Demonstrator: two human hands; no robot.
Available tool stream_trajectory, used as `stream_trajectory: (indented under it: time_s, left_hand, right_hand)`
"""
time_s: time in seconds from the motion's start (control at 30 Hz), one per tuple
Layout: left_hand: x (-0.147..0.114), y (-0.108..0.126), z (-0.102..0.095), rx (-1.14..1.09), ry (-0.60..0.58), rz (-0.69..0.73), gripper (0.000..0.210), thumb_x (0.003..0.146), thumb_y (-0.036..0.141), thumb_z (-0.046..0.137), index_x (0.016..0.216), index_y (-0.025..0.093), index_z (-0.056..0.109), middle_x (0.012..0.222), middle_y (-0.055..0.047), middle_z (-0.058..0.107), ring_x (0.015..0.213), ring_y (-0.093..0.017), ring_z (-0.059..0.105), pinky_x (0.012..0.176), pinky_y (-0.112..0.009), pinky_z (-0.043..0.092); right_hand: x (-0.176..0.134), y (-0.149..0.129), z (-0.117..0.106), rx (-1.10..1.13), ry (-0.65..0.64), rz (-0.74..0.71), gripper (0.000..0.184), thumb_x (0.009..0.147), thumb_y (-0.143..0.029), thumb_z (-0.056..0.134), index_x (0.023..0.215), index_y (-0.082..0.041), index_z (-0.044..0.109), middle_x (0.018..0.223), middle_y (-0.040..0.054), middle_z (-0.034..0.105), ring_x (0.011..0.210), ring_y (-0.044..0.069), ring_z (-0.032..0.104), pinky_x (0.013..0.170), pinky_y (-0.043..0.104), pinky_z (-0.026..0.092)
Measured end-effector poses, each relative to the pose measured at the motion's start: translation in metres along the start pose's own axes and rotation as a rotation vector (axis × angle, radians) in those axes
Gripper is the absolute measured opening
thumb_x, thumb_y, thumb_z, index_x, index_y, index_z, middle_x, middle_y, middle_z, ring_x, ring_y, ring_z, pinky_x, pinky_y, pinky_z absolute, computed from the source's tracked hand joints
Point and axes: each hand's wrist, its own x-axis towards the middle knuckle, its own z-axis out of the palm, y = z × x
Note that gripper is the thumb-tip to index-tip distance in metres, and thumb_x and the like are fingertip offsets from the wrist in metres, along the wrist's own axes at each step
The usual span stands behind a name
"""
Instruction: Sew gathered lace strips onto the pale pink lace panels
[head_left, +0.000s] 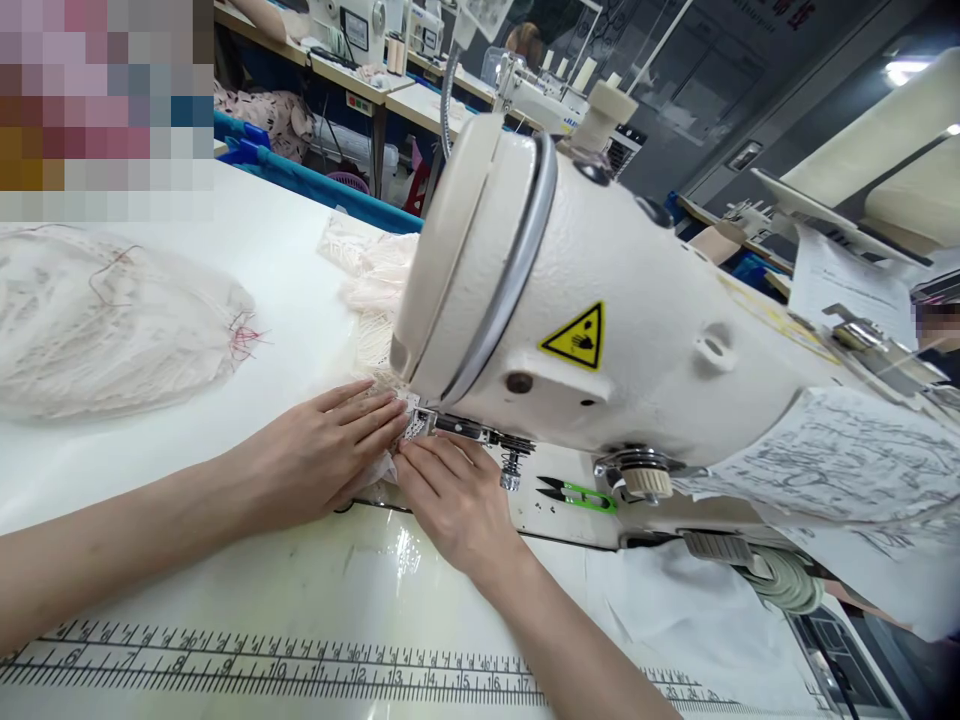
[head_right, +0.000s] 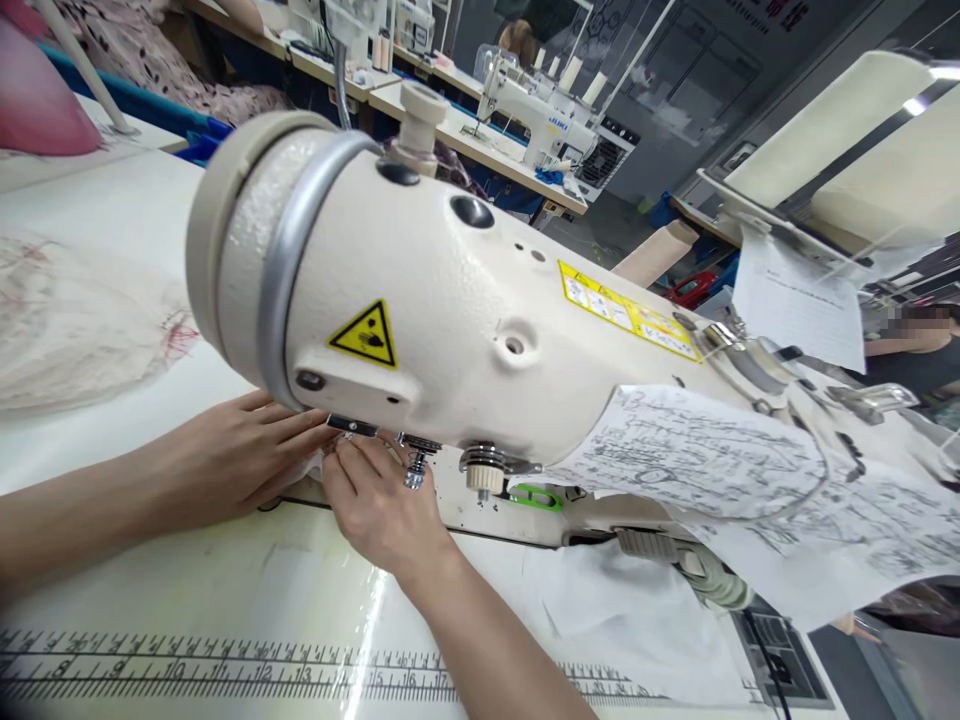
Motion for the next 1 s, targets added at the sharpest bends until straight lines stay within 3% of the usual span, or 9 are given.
stream_trajectory:
  time_s: [0.27, 0.43, 0.57, 0.8, 1.0]
  left_hand:
    - [0.004, 0.006, -0.01, 0.035, -0.06, -0.008, 0.043, 0.105, 0.027, 0.042, 0.136, 0.013, 0.068, 0.134, -0.014, 0.073, 0.134, -0.03, 0.063, 0.117, -0.045, 0.045]
    - [0.005, 0.016, -0.007, 0.099, 0.001, -0.065, 0.044, 0.107, 0.025, 0.036, 0.129, 0.01, 0.071, 0.129, -0.017, 0.074, 0.13, -0.031, 0.065, 0.116, -0.047, 0.044]
    - [0.007, 0.02, -0.01, 0.148, 0.019, -0.034, 0.043, 0.107, 0.025, 0.037, 0.122, 0.008, 0.073, 0.121, -0.018, 0.076, 0.122, -0.032, 0.069, 0.112, -0.047, 0.046]
    - [0.004, 0.02, -0.009, 0.161, 0.042, -0.042, 0.044, 0.107, 0.027, 0.035, 0.123, 0.009, 0.072, 0.12, -0.018, 0.077, 0.118, -0.032, 0.07, 0.11, -0.047, 0.047]
    - [0.0, 0.017, -0.007, 0.117, 0.066, -0.015, 0.043, 0.107, 0.027, 0.036, 0.127, 0.01, 0.071, 0.121, -0.018, 0.076, 0.118, -0.032, 0.07, 0.11, -0.048, 0.047]
  right_hand:
    - [-0.005, -0.001, 0.001, -0.007, -0.056, 0.052, 0.017, 0.099, -0.006, 0.062, 0.098, -0.021, 0.071, 0.102, -0.0006, 0.08, 0.096, 0.014, 0.072, 0.093, 0.029, 0.054]
    - [-0.007, 0.001, -0.002, -0.037, -0.036, 0.07, 0.013, 0.101, -0.012, 0.062, 0.1, -0.02, 0.071, 0.105, -0.0009, 0.081, 0.098, 0.014, 0.072, 0.087, 0.029, 0.05]
    - [-0.008, 0.004, -0.005, -0.057, -0.049, 0.061, 0.017, 0.101, -0.008, 0.059, 0.101, -0.019, 0.072, 0.104, -0.0001, 0.081, 0.097, 0.015, 0.072, 0.088, 0.03, 0.048]
    - [-0.007, 0.011, -0.008, -0.051, -0.094, 0.055, 0.025, 0.103, -0.005, 0.053, 0.104, -0.019, 0.074, 0.106, 0.0015, 0.081, 0.098, 0.014, 0.072, 0.088, 0.028, 0.052]
    - [-0.009, 0.017, -0.006, 0.01, -0.135, 0.039, 0.02, 0.102, -0.005, 0.056, 0.107, -0.014, 0.073, 0.11, 0.0056, 0.08, 0.097, 0.016, 0.073, 0.086, 0.027, 0.056]
